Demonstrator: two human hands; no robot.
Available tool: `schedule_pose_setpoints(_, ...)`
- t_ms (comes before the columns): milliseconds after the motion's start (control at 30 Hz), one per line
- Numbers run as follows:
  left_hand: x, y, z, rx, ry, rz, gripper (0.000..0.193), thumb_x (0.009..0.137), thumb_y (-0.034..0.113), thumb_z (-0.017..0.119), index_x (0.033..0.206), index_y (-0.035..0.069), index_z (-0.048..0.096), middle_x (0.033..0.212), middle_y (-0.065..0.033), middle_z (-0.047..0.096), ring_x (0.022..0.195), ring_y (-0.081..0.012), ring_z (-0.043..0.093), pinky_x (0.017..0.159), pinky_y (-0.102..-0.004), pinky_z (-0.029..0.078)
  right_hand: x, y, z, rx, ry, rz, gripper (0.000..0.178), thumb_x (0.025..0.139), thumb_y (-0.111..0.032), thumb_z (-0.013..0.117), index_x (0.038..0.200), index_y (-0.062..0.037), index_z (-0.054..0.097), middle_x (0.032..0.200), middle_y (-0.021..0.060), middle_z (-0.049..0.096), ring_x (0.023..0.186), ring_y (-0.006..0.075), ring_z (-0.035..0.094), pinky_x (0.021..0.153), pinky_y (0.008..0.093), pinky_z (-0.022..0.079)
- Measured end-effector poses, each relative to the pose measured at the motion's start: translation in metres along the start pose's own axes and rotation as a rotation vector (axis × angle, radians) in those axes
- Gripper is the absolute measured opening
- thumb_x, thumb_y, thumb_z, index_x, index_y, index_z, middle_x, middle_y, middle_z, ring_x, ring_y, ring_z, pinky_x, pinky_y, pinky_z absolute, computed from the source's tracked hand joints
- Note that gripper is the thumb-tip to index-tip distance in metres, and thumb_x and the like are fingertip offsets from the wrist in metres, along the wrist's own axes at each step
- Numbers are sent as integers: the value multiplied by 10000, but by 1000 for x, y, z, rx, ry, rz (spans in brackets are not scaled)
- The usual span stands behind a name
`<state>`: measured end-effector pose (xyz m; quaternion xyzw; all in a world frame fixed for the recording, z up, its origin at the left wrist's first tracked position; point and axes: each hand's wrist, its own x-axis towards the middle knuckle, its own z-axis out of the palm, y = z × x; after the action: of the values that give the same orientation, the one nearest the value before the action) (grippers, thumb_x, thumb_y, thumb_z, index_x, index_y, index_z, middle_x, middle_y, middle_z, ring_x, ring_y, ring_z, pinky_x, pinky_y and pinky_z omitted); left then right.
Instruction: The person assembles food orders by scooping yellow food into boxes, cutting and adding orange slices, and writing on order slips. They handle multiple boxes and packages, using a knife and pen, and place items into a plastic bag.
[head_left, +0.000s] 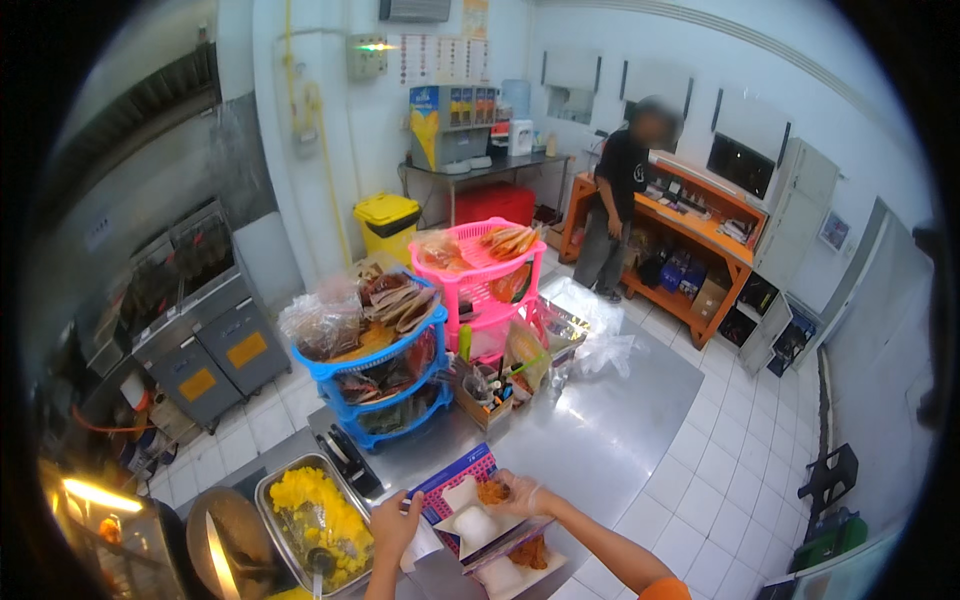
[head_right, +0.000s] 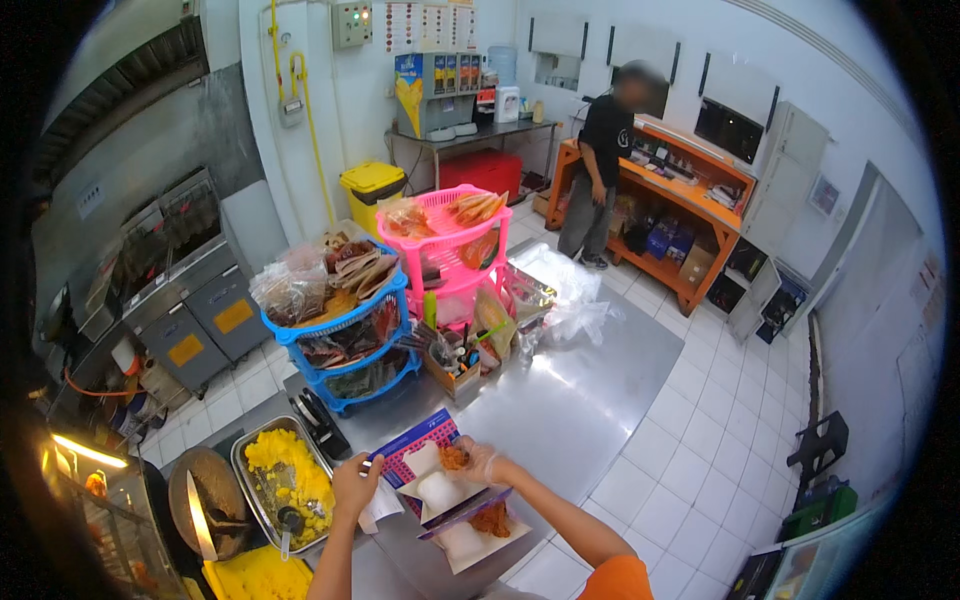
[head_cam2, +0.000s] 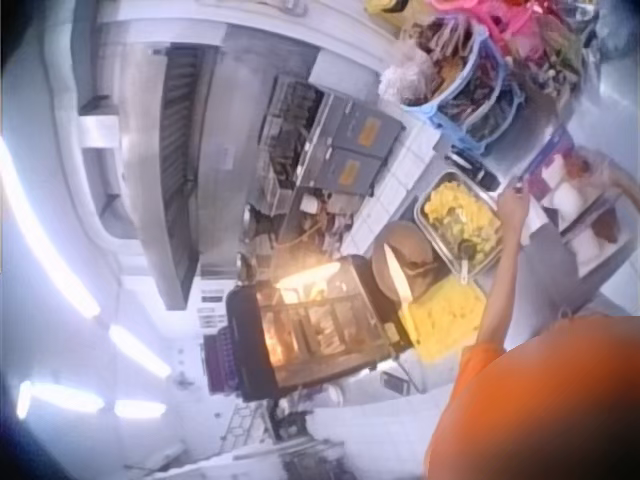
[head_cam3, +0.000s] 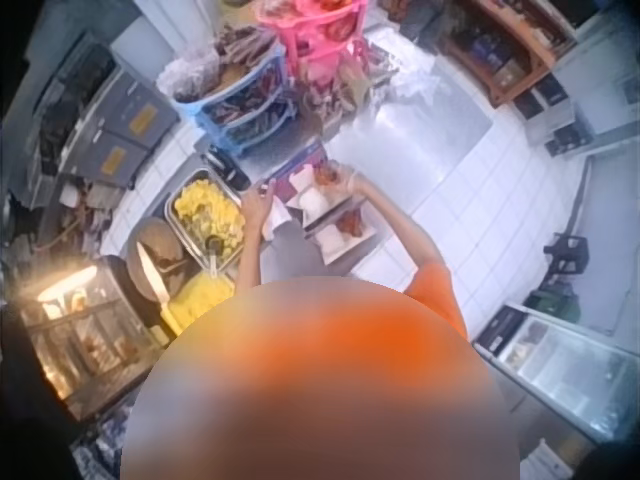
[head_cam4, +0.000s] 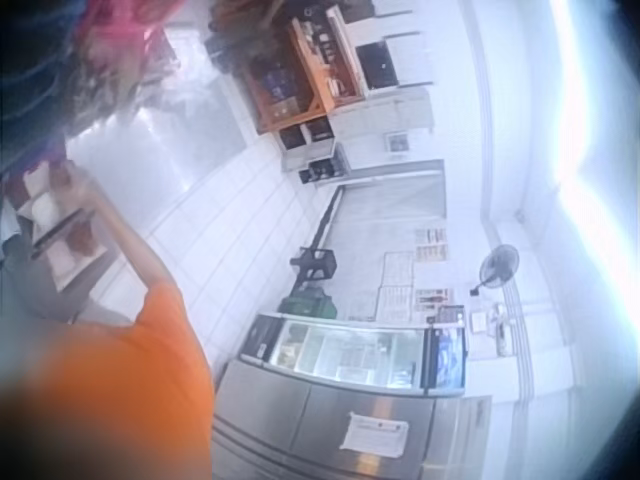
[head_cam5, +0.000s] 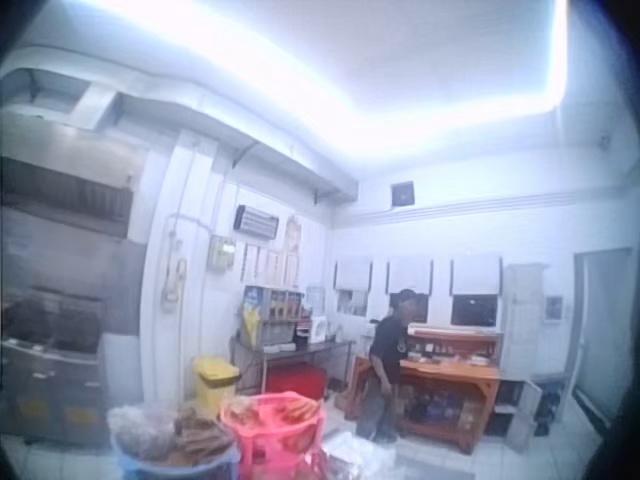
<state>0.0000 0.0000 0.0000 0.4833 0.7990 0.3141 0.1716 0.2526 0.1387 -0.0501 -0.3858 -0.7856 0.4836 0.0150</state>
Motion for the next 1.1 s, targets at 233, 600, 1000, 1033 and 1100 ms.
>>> schedule_pose_setpoints(233,-6,6,-6,48,-32,-37,465,829,482,652,1004,54,702,828,-156,708,787,-337,683,733,-428,525,11,10,26,-113,63,6,898,778,-519,714,1340,81,351,1225,270,556,1110,360,575,954,406,464)
schedule_pose_setpoints(600,-5,-3,-3,87,29,-22,411,828,464,647,897,69,741,707,-133,703,675,-325,691,645,-408,542,10,6,21,911,-420,249,720,809,-277,796,1359,-59,384,1285,77,524,1170,206,506,975,387,468)
schedule_pose_setpoints(1000,-3,-13,-3,57,40,-6,421,831,481,641,838,71,737,685,-145,691,642,-335,679,625,-427,533,39,50,35,178,-101,84,848,858,-490,692,1410,0,274,1303,131,517,1210,237,484,1034,356,400)
schedule_pose_setpoints(1033,-3,-13,-2,61,27,-9,426,832,485,638,839,71,737,686,-146,692,645,-334,679,626,-427,533,43,55,35,142,-115,53,836,873,-501,665,1413,4,274,1303,147,521,1205,248,494,1038,356,397)
schedule_pose_setpoints(1100,-2,-13,-2,60,23,-13,436,835,493,631,840,70,737,688,-147,692,652,-332,681,629,-425,535,45,60,32,-37,-121,56,816,901,-524,609,1418,11,274,1304,181,528,1196,271,515,1045,355,389)
